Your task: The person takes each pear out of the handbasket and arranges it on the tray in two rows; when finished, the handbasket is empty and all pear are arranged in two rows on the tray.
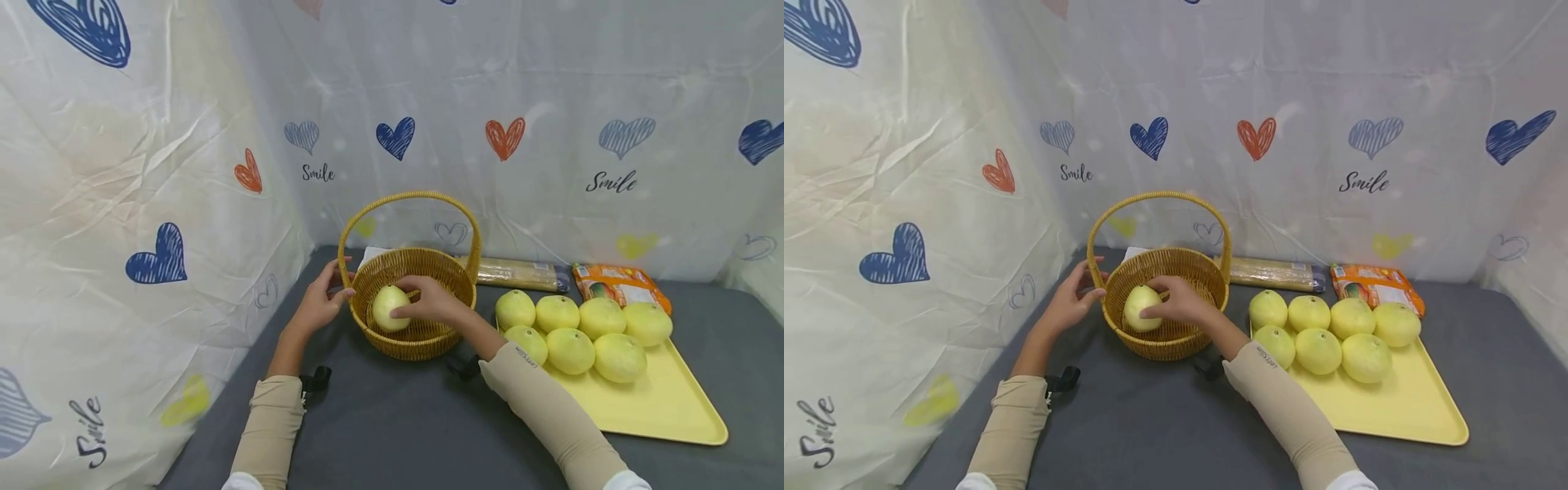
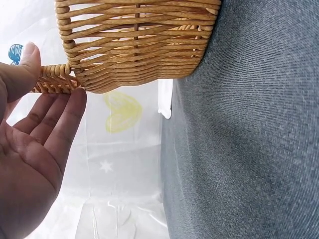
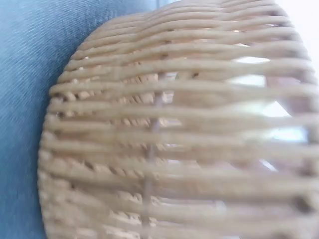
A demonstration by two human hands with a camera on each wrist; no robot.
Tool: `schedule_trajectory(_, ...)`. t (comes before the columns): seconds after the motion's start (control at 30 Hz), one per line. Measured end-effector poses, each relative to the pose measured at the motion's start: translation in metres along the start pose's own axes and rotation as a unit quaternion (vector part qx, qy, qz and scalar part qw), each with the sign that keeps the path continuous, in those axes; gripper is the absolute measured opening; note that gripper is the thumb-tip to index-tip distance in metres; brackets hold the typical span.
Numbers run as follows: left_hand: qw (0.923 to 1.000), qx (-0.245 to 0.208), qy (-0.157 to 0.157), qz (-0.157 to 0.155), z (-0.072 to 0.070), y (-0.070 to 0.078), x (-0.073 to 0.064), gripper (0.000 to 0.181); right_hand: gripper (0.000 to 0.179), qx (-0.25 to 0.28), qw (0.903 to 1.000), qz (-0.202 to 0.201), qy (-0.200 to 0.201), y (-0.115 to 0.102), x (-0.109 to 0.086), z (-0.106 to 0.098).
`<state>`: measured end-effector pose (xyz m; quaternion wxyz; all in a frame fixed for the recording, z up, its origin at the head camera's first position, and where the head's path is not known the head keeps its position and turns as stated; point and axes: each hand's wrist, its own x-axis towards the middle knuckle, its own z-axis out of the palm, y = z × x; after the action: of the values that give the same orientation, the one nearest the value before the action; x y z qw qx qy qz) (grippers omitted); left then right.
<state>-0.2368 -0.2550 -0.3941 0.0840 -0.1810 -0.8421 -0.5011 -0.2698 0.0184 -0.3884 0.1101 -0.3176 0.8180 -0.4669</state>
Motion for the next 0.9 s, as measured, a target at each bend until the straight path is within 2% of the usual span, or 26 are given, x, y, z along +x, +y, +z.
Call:
schedule_trajectory(0.23, 1.0000, 0.004, -0.003, -0.004, 0.003, -0.003, -0.002, 0.060, 0.067, 0.035, 0.9992, -0.001, 0.020, -0.001, -0.032, -0.015)
schedule_trajectory(0.47, 1.0000, 0.001, -0.004, 0.000, 0.004, -0.002, 0.002, 0.061, 0.066, 0.052, 0.9963, -0.028, 0.062, 0.001, -0.065, -0.029)
schedule_trajectory(0.73, 0.9999, -0.001, 0.001, -0.010, 0.001, -0.003, 0.002, 0.063, 0.066, 0.070, 0.9913, -0.044, 0.102, 0.005, -0.089, -0.046)
schedule_trajectory(0.83, 0.9999, -0.001, -0.002, -0.012, 0.001, 0.001, 0.002, 0.064, 0.068, 0.074, 0.9896, -0.039, 0.117, 0.006, -0.099, -0.054)
schedule_trajectory(0.9, 0.9999, 0.001, -0.007, -0.011, 0.001, 0.010, 0.000, 0.063, 0.068, 0.078, 0.9886, -0.033, 0.124, 0.005, -0.108, -0.061)
